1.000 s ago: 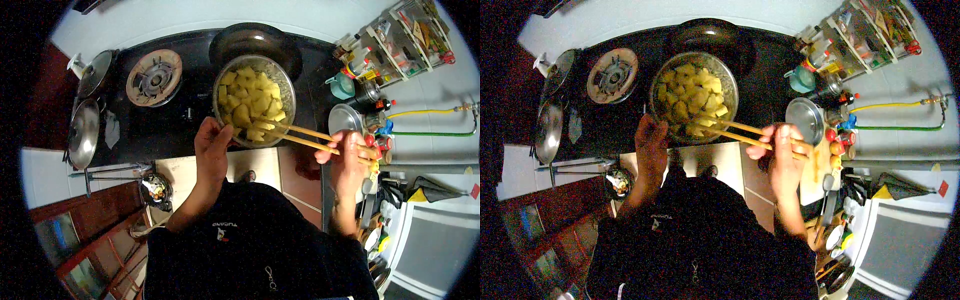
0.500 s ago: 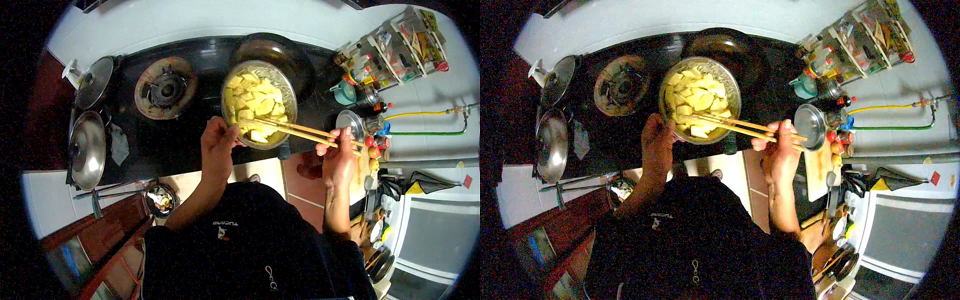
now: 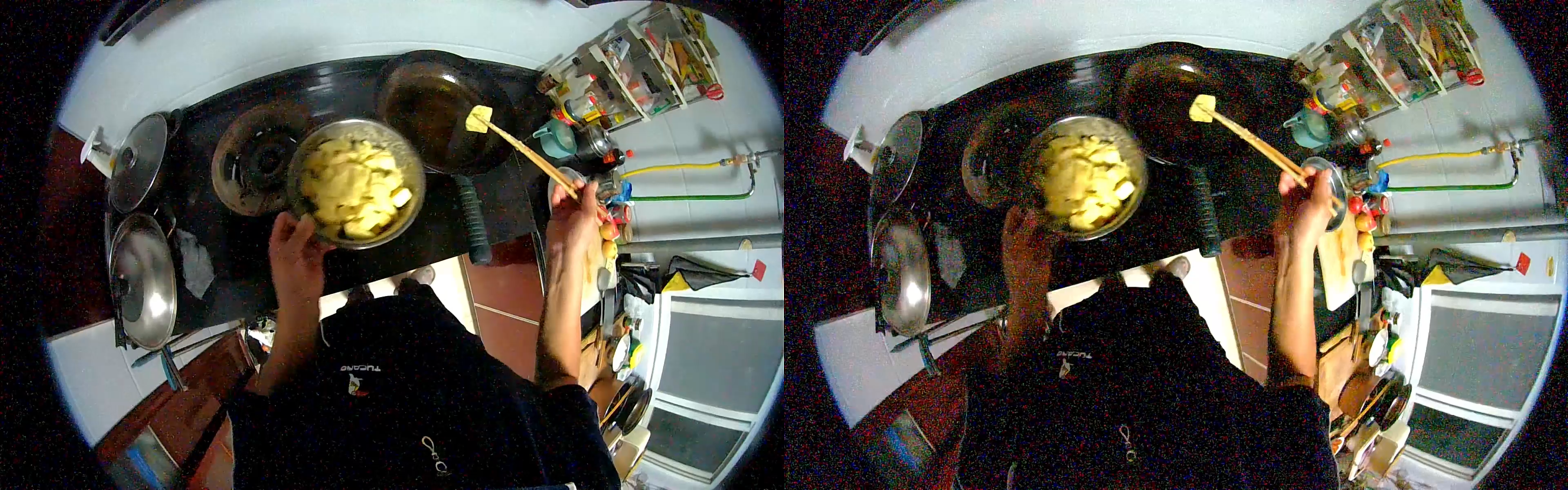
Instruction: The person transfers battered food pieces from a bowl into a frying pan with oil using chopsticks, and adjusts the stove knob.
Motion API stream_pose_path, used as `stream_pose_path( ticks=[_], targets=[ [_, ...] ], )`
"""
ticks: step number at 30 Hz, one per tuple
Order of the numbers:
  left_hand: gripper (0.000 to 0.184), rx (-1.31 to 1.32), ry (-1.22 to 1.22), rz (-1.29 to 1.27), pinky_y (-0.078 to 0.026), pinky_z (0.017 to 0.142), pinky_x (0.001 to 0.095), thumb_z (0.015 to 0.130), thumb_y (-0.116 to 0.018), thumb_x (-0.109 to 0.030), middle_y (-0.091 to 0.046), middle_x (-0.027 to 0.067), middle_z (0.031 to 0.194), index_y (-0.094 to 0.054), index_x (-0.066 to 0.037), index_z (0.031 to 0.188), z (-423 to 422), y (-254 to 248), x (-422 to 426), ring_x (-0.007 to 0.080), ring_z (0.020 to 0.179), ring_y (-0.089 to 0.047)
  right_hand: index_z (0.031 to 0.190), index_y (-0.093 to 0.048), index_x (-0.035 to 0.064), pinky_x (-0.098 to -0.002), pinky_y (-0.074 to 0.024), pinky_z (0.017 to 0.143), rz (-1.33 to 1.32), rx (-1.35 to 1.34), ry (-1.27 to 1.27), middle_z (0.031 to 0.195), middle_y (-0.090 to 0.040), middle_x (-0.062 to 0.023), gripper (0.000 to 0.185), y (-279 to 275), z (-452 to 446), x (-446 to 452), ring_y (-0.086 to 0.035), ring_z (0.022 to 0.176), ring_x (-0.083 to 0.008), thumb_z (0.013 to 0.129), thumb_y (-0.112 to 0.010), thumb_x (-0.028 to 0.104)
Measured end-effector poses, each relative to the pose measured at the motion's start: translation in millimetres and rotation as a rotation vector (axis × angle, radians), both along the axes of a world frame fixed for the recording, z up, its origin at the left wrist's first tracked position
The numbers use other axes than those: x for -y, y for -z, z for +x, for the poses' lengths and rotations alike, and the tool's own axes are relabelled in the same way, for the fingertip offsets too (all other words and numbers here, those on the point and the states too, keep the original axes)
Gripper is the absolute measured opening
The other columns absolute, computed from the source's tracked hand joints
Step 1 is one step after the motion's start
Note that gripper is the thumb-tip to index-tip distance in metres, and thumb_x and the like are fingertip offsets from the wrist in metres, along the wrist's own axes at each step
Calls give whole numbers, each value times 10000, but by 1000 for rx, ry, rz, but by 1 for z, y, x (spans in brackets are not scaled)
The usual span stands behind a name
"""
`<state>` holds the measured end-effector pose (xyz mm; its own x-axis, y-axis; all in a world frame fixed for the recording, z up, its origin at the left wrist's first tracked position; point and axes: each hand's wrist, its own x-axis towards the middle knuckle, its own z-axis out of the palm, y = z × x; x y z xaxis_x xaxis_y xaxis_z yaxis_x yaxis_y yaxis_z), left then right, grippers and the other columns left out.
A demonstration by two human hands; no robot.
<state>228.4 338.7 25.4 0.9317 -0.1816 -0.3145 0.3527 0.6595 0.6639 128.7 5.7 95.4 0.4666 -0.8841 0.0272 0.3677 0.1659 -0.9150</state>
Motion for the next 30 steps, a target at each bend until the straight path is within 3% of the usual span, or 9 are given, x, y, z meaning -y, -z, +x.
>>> stream_pose_path(
  ticks=[1,3,6,9,11,12,15,24,30],
  targets=[
    [87,-18,-54,22,-460,516,219,794,-544,-57,-507,8,716,-461,-74,773,1,-4,-7,88,632,-540,845,-485,42,-253,-470,552,-83,63,-112,719,-518,-54,253,5,6,12,-526,569,-172,897,-423,282],
    [69,-56,-166,68,-418,445,192,794,-542,-60,-501,-5,691,-475,-78,790,2,-15,-23,74,570,-525,822,-488,22,-263,-472,524,-200,-112,6,704,-522,-73,289,10,19,19,-553,558,-185,892,-429,295],
    [57,12,-145,130,-336,385,187,798,-534,-59,-497,-17,674,-491,-84,825,0,18,-76,54,525,-494,796,-494,-7,-294,-504,512,-365,-159,23,692,-528,-85,328,27,48,25,-571,536,-190,873,-472,311],
    [55,80,-214,270,-276,364,191,807,-520,-55,-492,-25,675,-491,-87,842,-8,37,-119,38,500,-466,713,-512,-3,-256,-451,471,-472,-234,-6,651,-560,-70,317,54,83,37,-535,493,-140,878,-473,264],
    [50,95,-219,177,-338,404,178,823,-494,-49,-496,-10,688,-476,-81,856,-9,24,-125,48,522,-482,683,-519,0,-249,-435,468,-526,-291,8,626,-560,-65,338,56,104,26,-516,499,-120,889,-450,259],
    [44,133,-202,131,-361,427,173,828,-486,-48,-499,-2,692,-468,-77,854,-10,22,-126,58,533,-491,771,-505,-38,-288,-499,476,-682,-323,-21,675,-536,-98,347,58,114,31,-589,525,-195,875,-469,291],
    [35,132,-122,111,-404,487,183,830,-478,-48,-515,23,720,-451,-67,844,-15,29,-142,86,605,-517,763,-507,-38,-284,-494,474,-559,-298,-84,666,-528,-90,348,65,124,31,-587,526,-192,873,-469,290],
    [47,85,-221,265,-392,462,183,821,-480,-40,-514,10,754,-446,-67,837,-26,29,-133,59,592,-498,767,-522,-37,-271,-489,489,-716,-430,-49,671,-550,-95,344,91,131,56,-581,539,-167,870,-476,288],
    [48,16,-249,189,-374,457,183,818,-487,-43,-487,-3,604,-458,-65,850,-15,25,-118,58,507,-471,761,-536,-32,-261,-488,497,-718,-497,-29,684,-568,-97,334,97,127,62,-583,540,-165,868,-488,280]
  ],
)
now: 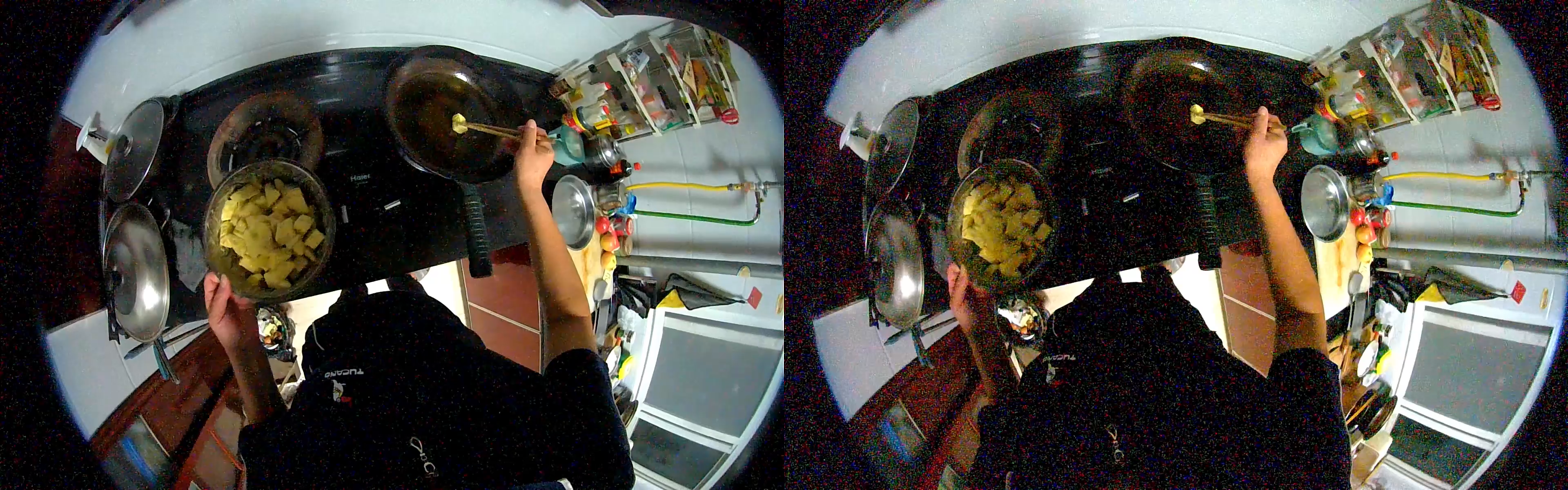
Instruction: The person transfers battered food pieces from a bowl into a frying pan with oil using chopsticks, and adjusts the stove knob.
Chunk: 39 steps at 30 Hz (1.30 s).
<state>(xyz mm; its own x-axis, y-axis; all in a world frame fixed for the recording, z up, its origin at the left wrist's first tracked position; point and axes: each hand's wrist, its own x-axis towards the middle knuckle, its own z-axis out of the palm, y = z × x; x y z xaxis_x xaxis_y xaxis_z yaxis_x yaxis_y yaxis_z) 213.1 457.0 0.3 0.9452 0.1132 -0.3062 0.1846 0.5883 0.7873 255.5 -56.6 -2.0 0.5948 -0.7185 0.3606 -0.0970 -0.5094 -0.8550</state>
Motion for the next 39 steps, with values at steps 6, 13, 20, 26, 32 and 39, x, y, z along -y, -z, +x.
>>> stream_pose_path(
  ticks=[6,13,20,26,32,39],
  targets=[
    [35,64,38,62,-357,469,192,841,-463,-79,-446,9,553,-448,-55,821,7,-14,18,73,522,-445,781,-533,-35,-253,-490,470,52,57,-58,679,-579,-112,321,-4,-2,-12,-596,531,-176,868,-488,270],
    [72,65,125,7,-350,509,216,851,-448,-95,-443,7,552,-443,-57,790,10,-15,15,91,494,-422,794,-531,-34,-259,-504,470,183,10,-97,690,-579,-122,309,-20,-5,-23,-602,540,-183,861,-502,266],
    [25,17,52,38,-324,471,189,839,-469,-70,-475,-5,676,-455,-62,820,10,-12,13,61,519,-420,727,-562,-34,-243,-448,467,213,94,-101,616,-599,-101,317,-43,-9,-27,-573,504,-133,867,-486,240],
    [54,38,163,-55,-249,389,195,821,-494,-48,-466,-32,633,-467,-95,816,15,-19,28,35,405,-354,845,-534,-40,-261,-469,494,353,208,-107,644,-588,-128,372,-104,-32,-43,-574,520,-178,893,-418,310],
    [87,-78,217,-17,-392,532,195,806,-505,-42,-529,-9,756,-460,-92,752,22,-14,76,80,644,-512,901,-514,-14,-241,-442,464,717,257,-211,683,-538,-68,325,-132,-70,-87,-531,518,-152,878,-460,306],
    [130,-85,354,-210,-449,584,221,794,-533,-34,-541,-2,761,-436,-98,737,21,-22,109,84,689,-536,897,-503,-5,-223,-420,423,516,108,-225,640,-529,-76,269,-145,-107,-134,-484,439,-137,858,-508,261]
  ],
)
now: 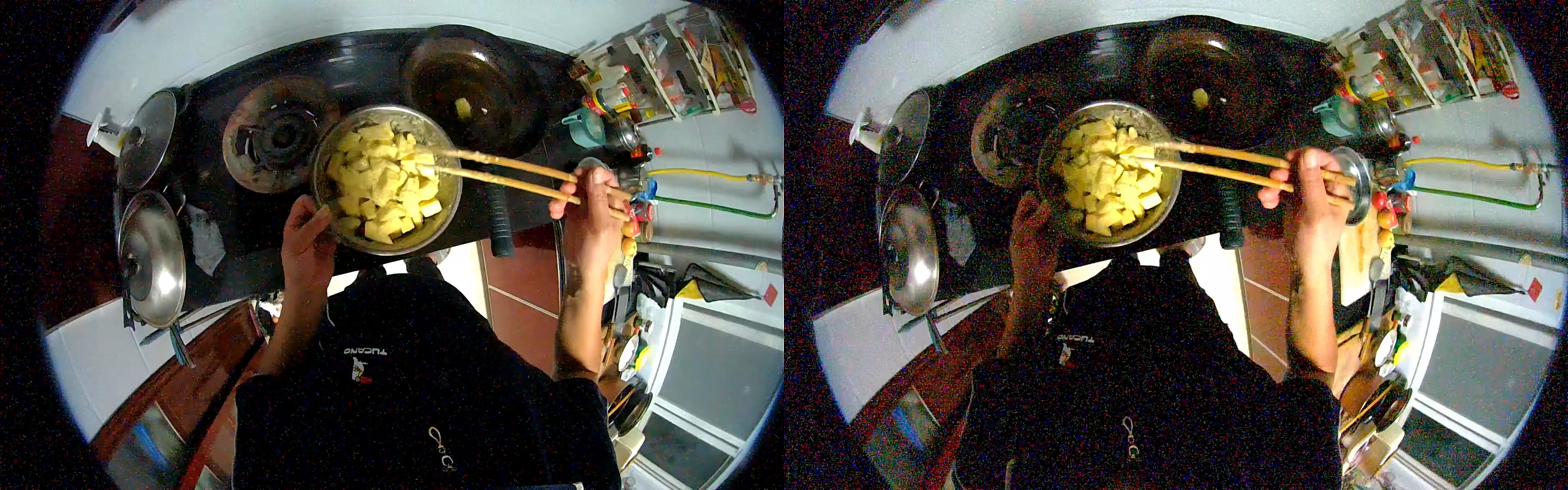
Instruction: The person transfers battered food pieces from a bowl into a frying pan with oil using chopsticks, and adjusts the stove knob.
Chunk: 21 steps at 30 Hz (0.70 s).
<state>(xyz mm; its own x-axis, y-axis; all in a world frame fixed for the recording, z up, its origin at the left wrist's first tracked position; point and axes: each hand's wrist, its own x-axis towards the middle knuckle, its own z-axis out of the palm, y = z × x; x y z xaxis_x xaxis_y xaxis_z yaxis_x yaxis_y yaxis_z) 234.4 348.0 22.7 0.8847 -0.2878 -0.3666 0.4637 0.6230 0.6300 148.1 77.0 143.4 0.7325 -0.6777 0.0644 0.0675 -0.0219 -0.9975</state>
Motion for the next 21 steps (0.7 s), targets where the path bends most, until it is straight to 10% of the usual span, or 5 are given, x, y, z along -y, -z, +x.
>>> stream_pose_path(
  ticks=[21],
  targets=[
    [83,109,-18,116,-444,648,243,795,-500,-18,-536,19,799,-443,-70,765,-3,-6,5,111,726,-528,843,-518,-21,-230,-432,386,-67,-21,97,647,-558,-114,222,-7,-13,-9,-508,419,-148,872,-486,197]
  ],
)
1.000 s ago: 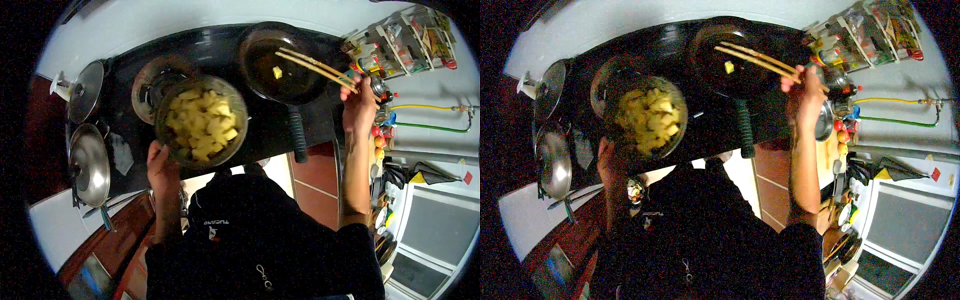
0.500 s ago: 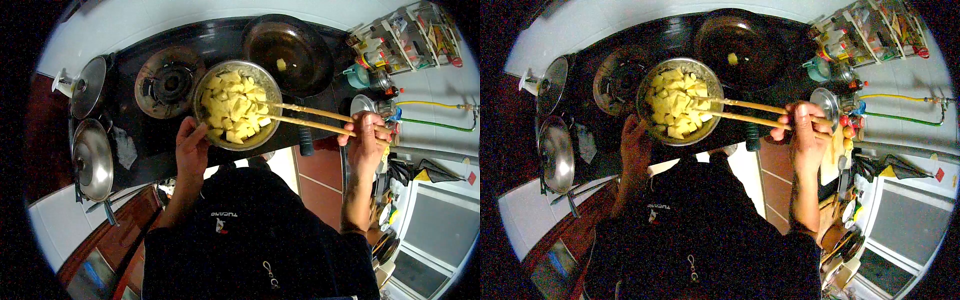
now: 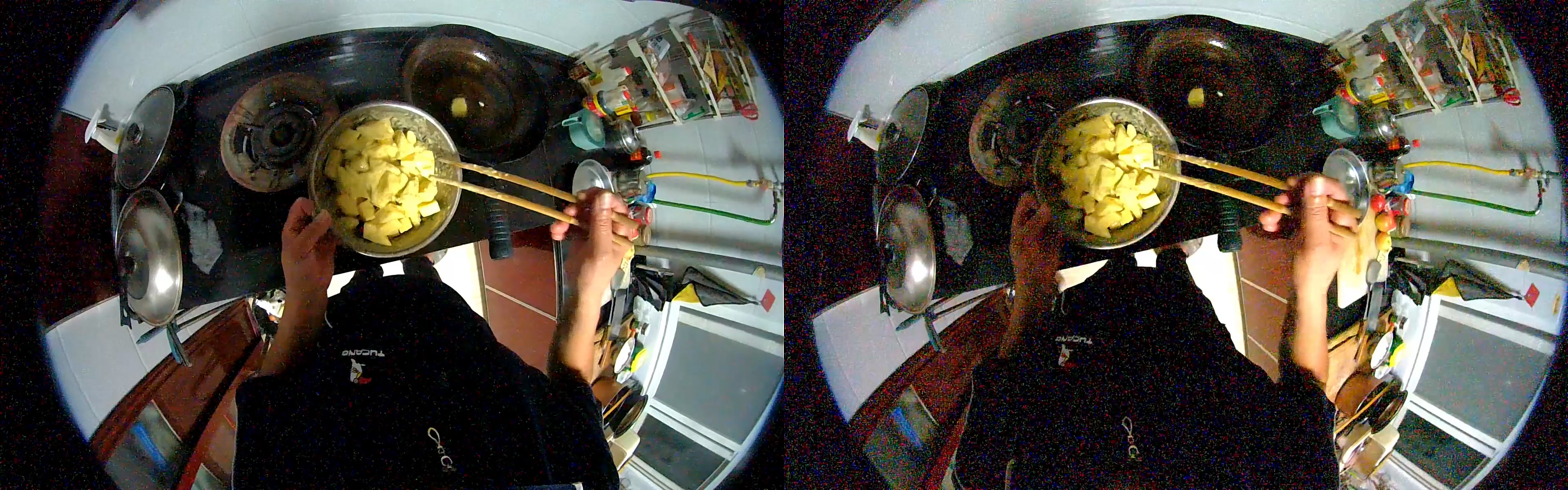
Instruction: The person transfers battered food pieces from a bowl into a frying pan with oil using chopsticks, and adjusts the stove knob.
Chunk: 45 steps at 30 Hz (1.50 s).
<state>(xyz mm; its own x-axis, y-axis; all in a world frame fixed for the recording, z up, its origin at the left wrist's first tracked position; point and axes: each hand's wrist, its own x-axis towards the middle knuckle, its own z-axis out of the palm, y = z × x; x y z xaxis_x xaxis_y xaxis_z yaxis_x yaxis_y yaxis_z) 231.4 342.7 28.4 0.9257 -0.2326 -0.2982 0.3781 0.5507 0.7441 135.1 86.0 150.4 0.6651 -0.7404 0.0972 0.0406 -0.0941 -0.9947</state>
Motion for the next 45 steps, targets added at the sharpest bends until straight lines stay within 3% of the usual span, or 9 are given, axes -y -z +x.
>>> stream_pose_path(
  ticks=[4,6,7,14,20,23,27,38,45],
  targets=[
    [89,-53,-11,-4,-448,650,252,791,-507,-18,-540,23,796,-440,-69,763,-3,-1,1,119,726,-533,809,-538,6,-252,-467,467,36,-40,-114,667,-550,-83,151,14,3,-26,-574,533,-153,855,-520,149],
    [90,0,21,27,-453,649,258,789,-509,-15,-543,24,797,-442,-69,765,-4,0,-1,121,726,-536,806,-537,-11,-234,-464,495,-268,-101,-282,682,-550,-82,161,23,-4,-23,-588,556,-154,862,-501,136],
    [91,-20,0,12,-457,647,260,788,-511,-14,-545,25,793,-443,-69,762,-5,1,0,122,721,-539,825,-503,-24,-260,-503,512,-330,-76,-333,775,-530,-104,246,22,-3,-27,-584,563,-163,900,-422,196],
    [102,-81,-36,-33,-473,627,265,789,-516,-14,-551,22,769,-448,-68,734,-9,-8,2,122,698,-550,806,-519,-14,-242,-454,494,-328,77,-251,748,-534,-117,180,27,-6,-19,-593,542,-177,878,-460,140],
    [103,-68,-32,-12,-469,646,263,795,-512,-14,-556,30,783,-447,-65,734,-13,-1,-1,124,721,-552,853,-491,-29,-247,-510,504,-401,-70,-294,800,-535,-102,247,40,-10,-11,-602,596,-176,901,-419,203],
    [108,-45,11,-41,-467,659,264,798,-510,-15,-554,34,787,-437,-64,734,-11,0,-3,125,731,-552,811,-511,-29,-237,-458,479,-183,42,-185,689,-556,-102,197,39,-3,-22,-581,527,-160,889,-435,135],
    [110,-42,17,-50,-468,656,260,801,-508,-15,-553,35,788,-429,-64,741,-11,4,-4,124,731,-552,807,-510,-26,-253,-482,487,-98,24,-138,674,-555,-102,197,35,-5,-17,-580,521,-169,893,-430,132],
    [83,-67,-9,-37,-486,625,285,807,-496,-22,-561,37,805,-443,-67,761,-5,3,-1,134,728,-563,805,-498,7,-265,-471,446,273,117,25,661,-534,-76,291,39,2,13,-546,485,-164,890,-444,280],
    [89,-86,-107,-57,-472,626,276,814,-487,-31,-555,48,809,-429,-69,759,-4,-3,6,139,715,-551,841,-510,0,-268,-460,463,142,194,171,673,-523,-87,333,66,9,84,-536,486,-170,882,-453,325]
  ],
)
